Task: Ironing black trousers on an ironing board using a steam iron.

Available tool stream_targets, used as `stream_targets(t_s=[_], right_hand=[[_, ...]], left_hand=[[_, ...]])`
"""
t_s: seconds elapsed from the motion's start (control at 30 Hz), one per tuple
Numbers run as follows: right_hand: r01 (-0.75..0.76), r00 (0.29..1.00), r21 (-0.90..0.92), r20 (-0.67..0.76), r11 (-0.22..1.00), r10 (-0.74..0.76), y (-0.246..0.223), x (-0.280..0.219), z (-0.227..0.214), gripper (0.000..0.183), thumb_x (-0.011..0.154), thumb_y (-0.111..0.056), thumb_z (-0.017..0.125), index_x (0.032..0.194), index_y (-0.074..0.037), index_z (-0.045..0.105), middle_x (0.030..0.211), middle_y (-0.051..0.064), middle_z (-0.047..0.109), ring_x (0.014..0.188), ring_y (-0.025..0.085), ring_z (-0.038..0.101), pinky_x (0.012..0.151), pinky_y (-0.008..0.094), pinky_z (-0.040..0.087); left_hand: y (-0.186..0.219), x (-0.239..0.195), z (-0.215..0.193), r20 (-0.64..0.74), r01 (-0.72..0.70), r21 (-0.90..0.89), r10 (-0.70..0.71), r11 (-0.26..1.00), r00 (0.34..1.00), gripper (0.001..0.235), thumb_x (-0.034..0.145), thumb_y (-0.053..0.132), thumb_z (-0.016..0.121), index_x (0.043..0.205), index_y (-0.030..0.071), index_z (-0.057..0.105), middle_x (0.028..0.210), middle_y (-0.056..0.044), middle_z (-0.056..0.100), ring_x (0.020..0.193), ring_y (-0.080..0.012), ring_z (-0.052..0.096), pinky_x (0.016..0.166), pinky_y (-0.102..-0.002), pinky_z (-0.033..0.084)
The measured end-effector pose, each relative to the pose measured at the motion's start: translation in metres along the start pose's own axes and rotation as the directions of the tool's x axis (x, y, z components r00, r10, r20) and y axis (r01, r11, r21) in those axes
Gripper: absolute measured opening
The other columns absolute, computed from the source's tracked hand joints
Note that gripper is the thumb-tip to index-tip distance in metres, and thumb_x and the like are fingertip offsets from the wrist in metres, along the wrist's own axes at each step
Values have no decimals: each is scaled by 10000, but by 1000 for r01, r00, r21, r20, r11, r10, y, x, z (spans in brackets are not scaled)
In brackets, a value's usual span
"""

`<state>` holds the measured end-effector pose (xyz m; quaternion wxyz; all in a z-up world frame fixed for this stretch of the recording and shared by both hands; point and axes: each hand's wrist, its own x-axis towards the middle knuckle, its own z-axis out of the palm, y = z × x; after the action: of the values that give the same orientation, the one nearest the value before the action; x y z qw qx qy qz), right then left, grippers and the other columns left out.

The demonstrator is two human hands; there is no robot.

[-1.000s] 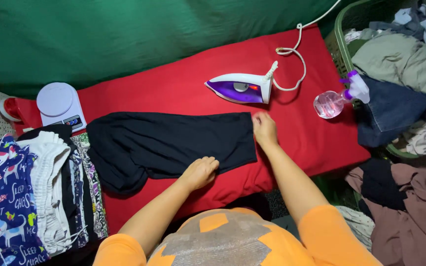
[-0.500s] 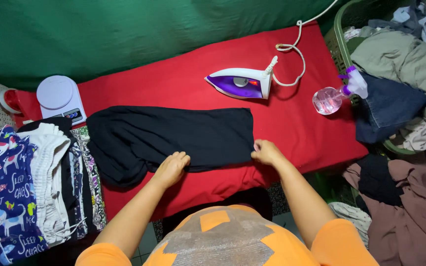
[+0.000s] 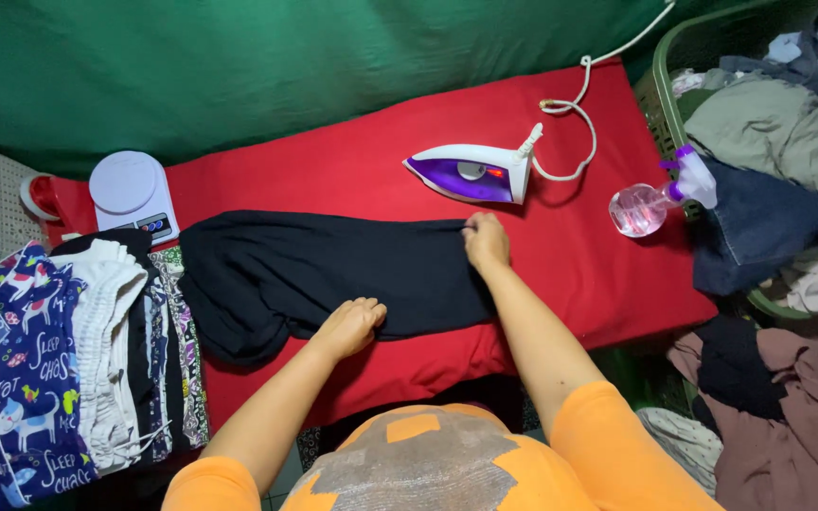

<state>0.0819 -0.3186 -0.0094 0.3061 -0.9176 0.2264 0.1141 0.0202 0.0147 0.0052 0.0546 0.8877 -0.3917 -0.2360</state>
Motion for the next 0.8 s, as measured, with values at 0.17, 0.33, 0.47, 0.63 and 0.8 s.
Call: stream_targets(t_s=[0.17, 0.33, 0.47, 0.63, 0.8], right_hand=[[-70, 991, 45, -113, 997, 75, 14, 20, -9, 198, 964, -289, 692, 1110, -166, 636, 1103, 117, 704, 1155, 372, 671, 988, 512, 535], [71, 988, 84, -143, 994, -59, 61, 0, -32, 190, 961, -273, 684, 1108, -153, 682, 1003, 141, 741, 1080, 381, 692, 927, 512, 549], [197, 971, 150, 107, 969, -214, 59, -96, -59, 122, 819, -145, 778, 940, -142, 782, 957, 157, 776, 1032, 379, 719, 909, 461, 560], [341, 923, -164, 244, 926, -297, 65, -129, -47, 247, 855, -235, 770, 1089, -224, 694, 1077, 51, 660, 1088, 318, 682, 910, 455, 589], [375, 916, -360, 286, 854, -282, 73, -133, -43, 160, 914, -273, 703, 1061, -219, 668, 1081, 30, 612, 1088, 286, 670, 922, 423, 589]], left_hand=[[13, 6, -14, -32, -21, -65, 19, 998, 999, 371, 742, 154, 750, 1069, 181, 577, 1065, -24, 623, 1072, -258, 620, 880, -397, 528], [-16, 0, 10, -66, -66, -12, 65, 998, 996, 503, 730, 116, 734, 1211, 120, 585, 1214, -99, 615, 1107, -300, 601, 849, -405, 566], [-33, -19, 11, -79, -42, 57, 46, 998, 996, 518, 725, 103, 710, 1228, 135, 590, 1225, -83, 594, 1117, -288, 577, 850, -392, 564], [-33, -34, 11, -126, -14, 94, 26, 995, 992, 413, 814, 79, 637, 1221, 136, 592, 1233, -94, 611, 1134, -275, 573, 860, -359, 541], [-24, -43, 5, -188, -7, 146, 35, 989, 981, 238, 902, 139, 613, 1135, 171, 580, 1141, -48, 610, 1078, -226, 567, 825, -305, 521]])
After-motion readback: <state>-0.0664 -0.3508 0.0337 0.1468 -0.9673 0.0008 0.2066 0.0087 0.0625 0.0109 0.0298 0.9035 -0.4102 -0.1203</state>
